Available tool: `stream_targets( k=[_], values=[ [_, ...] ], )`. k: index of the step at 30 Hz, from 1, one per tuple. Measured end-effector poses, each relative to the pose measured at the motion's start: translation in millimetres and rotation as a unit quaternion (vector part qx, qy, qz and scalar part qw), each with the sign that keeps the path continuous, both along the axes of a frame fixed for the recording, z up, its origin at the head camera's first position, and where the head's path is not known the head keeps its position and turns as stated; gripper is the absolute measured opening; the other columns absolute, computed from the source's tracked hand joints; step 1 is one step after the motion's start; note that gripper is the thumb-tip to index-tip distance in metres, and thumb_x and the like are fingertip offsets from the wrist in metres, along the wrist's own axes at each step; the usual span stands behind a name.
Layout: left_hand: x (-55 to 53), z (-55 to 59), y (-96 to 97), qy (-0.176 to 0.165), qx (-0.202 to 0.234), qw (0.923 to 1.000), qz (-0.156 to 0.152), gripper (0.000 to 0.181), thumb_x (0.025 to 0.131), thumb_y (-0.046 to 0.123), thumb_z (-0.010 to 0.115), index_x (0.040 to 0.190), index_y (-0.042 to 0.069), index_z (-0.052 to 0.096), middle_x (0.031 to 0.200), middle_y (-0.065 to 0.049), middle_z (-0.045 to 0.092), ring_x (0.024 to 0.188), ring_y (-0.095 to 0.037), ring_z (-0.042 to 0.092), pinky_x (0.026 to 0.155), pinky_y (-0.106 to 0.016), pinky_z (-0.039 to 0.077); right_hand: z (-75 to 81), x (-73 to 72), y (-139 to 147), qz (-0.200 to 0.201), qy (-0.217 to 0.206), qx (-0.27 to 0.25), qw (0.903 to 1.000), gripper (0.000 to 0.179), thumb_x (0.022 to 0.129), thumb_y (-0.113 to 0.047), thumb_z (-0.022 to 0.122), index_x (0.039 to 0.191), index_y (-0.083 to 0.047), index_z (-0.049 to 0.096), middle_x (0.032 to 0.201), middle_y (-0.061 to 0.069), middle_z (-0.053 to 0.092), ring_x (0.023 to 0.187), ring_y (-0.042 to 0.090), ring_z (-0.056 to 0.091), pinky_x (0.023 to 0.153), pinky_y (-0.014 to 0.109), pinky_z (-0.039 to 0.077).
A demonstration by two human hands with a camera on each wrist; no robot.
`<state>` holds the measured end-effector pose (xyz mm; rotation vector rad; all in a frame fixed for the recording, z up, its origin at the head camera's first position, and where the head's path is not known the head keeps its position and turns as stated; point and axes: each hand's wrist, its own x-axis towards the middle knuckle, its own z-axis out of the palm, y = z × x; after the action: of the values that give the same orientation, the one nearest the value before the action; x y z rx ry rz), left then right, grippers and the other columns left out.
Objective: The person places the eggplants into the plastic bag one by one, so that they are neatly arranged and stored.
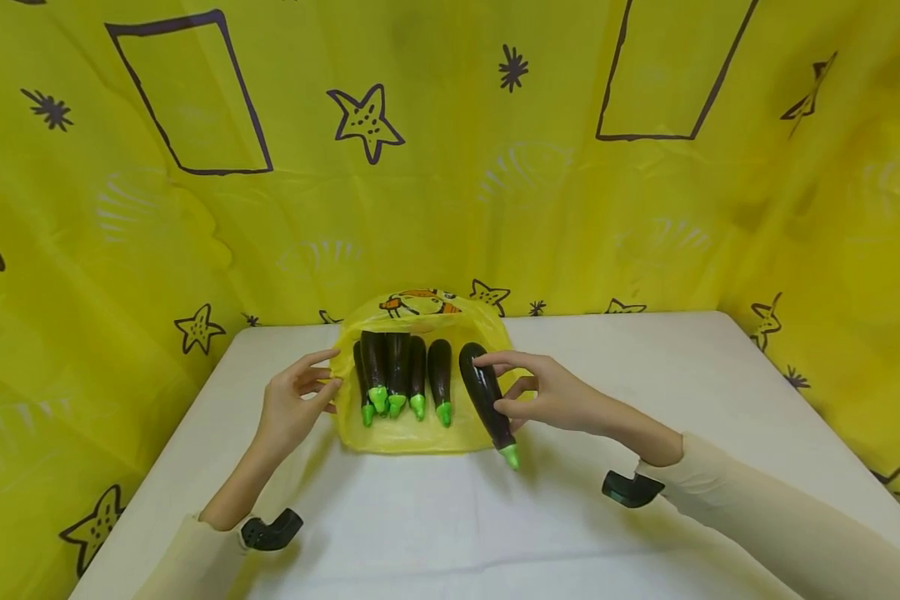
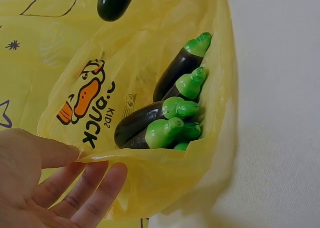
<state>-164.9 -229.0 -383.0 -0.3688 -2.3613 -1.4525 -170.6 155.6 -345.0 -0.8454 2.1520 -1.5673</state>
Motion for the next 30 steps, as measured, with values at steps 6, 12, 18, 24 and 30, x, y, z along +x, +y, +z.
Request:
stream_targets(
  k=[6,12,18,24,30],
  values=[
    [-0.1,1.0,-1.3,-0.003,-0.002,1.0000,0.002,0.043,0.092,-0.006,0.072,0.133,0.004,0.066,0.099,-0.023,0.074,0.080,-0.033,0.075,0.058,-0.031,0.064,-4.9,-6.5,-17.4,0.000,0.009,0.001,1.0000,0.060,0.094,-0.001,0.070,0.150,-0.011,0.051,0.135,0.026,0.049,0.089,0.028,0.073,0.073,0.055,0.064],
    [1.4,1.4,-1.1,-0.010,-0.002,0.9999,0.009,0.044,0.092,-0.008,0.072,0.134,0.004,0.066,0.100,-0.024,0.073,0.081,-0.034,0.075,0.058,-0.029,0.064,-13.6,-12.8,-36.1,-0.013,0.007,-0.004,0.9999,0.060,0.094,0.000,0.069,0.150,-0.010,0.050,0.134,0.025,0.049,0.085,0.026,0.073,0.074,0.055,0.064],
    [2.7,2.5,-0.7,-0.012,0.003,0.9999,0.009,0.043,0.091,-0.008,0.072,0.133,0.003,0.066,0.100,-0.025,0.073,0.080,-0.032,0.075,0.057,-0.031,0.064,-22.7,-20.3,-53.7,-0.047,0.002,0.002,0.9989,0.061,0.094,0.002,0.069,0.151,-0.011,0.050,0.136,0.027,0.047,0.082,0.025,0.074,0.074,0.054,0.064],
    [4.6,2.9,-0.8,-0.015,0.011,0.9998,0.005,0.043,0.092,-0.008,0.072,0.133,0.003,0.066,0.101,-0.024,0.073,0.080,-0.029,0.075,0.058,-0.036,0.065,-30.9,-29.2,-70.1,-0.070,-0.005,0.006,0.9975,0.062,0.095,0.000,0.069,0.152,-0.009,0.048,0.137,0.029,0.045,0.079,0.024,0.075,0.073,0.051,0.065],
    [4.5,3.5,-0.7,-0.003,0.011,0.9999,0.002,0.042,0.091,-0.007,0.073,0.132,0.004,0.067,0.098,-0.022,0.074,0.079,-0.030,0.075,0.057,-0.032,0.064,-32.8,-38.5,-82.8,-0.103,0.000,0.027,0.9944,0.063,0.095,-0.003,0.070,0.153,-0.015,0.048,0.139,0.025,0.045,0.072,0.026,0.073,0.072,0.052,0.064]
  ],
)
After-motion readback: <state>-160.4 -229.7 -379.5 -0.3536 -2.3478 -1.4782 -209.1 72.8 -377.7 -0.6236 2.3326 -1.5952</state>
